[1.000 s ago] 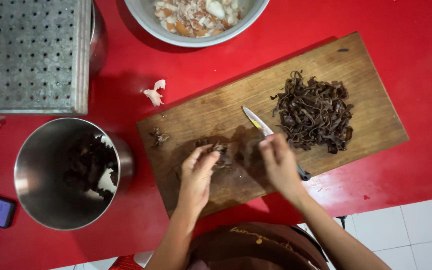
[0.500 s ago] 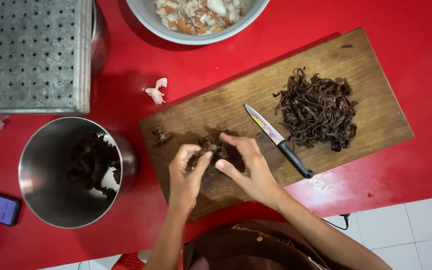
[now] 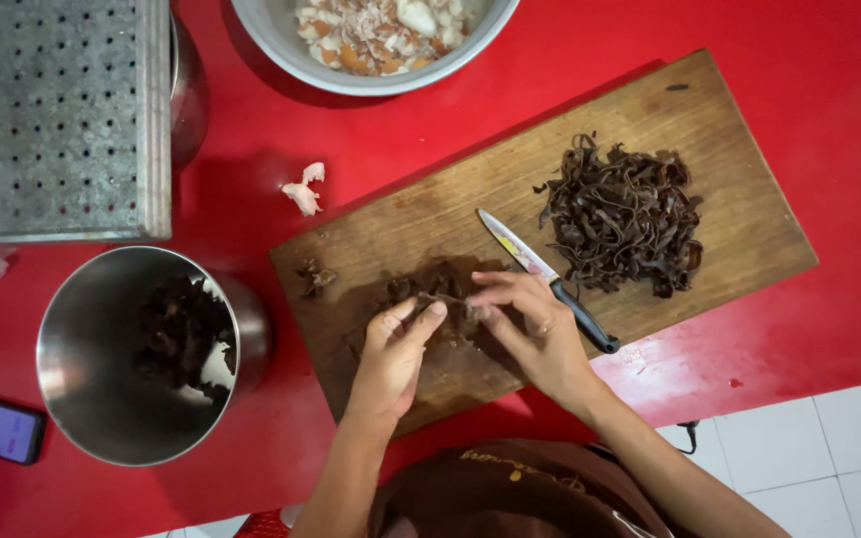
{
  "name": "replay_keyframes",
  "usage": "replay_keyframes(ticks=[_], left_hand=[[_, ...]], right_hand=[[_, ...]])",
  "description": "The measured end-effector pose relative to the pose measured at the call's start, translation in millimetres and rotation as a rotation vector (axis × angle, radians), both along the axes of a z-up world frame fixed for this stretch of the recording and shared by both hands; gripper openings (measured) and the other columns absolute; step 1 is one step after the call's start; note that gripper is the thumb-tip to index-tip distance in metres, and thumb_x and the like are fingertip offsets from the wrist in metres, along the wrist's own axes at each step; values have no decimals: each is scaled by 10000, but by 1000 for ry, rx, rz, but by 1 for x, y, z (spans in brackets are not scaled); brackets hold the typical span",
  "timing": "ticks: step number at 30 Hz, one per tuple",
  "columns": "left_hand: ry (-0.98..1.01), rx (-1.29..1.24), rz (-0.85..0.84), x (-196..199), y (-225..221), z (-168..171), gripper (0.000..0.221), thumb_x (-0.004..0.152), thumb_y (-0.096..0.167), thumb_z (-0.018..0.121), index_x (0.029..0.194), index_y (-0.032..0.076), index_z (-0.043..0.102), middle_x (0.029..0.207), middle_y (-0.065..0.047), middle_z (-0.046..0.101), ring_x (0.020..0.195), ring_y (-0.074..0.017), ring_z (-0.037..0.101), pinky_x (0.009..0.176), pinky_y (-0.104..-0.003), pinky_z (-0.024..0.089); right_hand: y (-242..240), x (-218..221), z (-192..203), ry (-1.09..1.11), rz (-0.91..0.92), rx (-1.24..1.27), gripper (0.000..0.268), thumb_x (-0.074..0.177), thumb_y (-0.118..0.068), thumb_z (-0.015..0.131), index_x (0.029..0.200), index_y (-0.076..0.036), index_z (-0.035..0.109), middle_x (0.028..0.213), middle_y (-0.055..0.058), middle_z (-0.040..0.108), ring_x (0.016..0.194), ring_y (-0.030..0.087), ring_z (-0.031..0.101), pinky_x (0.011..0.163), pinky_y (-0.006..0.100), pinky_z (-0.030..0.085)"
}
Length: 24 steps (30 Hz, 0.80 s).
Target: Slicing wood ear mushrooms into thin strips on a wooden cutting board
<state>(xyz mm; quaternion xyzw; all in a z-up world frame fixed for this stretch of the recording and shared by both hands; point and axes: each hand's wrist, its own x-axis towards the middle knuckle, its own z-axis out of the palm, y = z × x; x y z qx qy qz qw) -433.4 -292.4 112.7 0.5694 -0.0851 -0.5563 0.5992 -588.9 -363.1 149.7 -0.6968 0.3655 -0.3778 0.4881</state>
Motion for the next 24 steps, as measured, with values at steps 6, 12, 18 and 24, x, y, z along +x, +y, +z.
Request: replay_keyframes(ticks=[6, 12, 18, 24], left_hand=[[-111, 80, 5, -8, -8, 12, 228, 866, 116, 829, 1061, 0, 804, 858, -59, 773, 759, -77, 700, 690, -183, 598], [-236, -76, -207, -2, 3, 2, 424, 789, 25, 876, 1195, 19, 756, 995, -151, 807, 895, -140, 717, 821, -298, 623], [-491, -70, -246, -4, 7, -15, 151, 894, 119, 804, 1033, 62, 805, 867, -103, 823, 833, -99, 712, 752, -308, 642], [-557, -153, -279, -10, 10, 1, 111, 945, 135, 760, 1041, 85, 782, 826, -84, 818, 815, -82, 690, 741, -316, 627]], right_hand=[[6, -7, -20, 88, -31, -10, 208, 905, -144, 753, 1111, -140, 779, 1055, 72, 787, 989, 265, 746, 894, 411, 559], [5, -14, -25, 207, -99, 286, 329, 834, -208, 815, 1159, -172, 773, 851, 96, 797, 785, 192, 740, 770, 390, 568], [4, -13, -38, -2, -104, 503, 168, 828, -129, 825, 951, -28, 773, 720, 75, 728, 708, 146, 631, 676, 296, 517], [4, -14, -33, -208, -172, 639, 112, 884, -64, 769, 921, 37, 738, 660, 65, 663, 618, 122, 606, 606, 257, 513]])
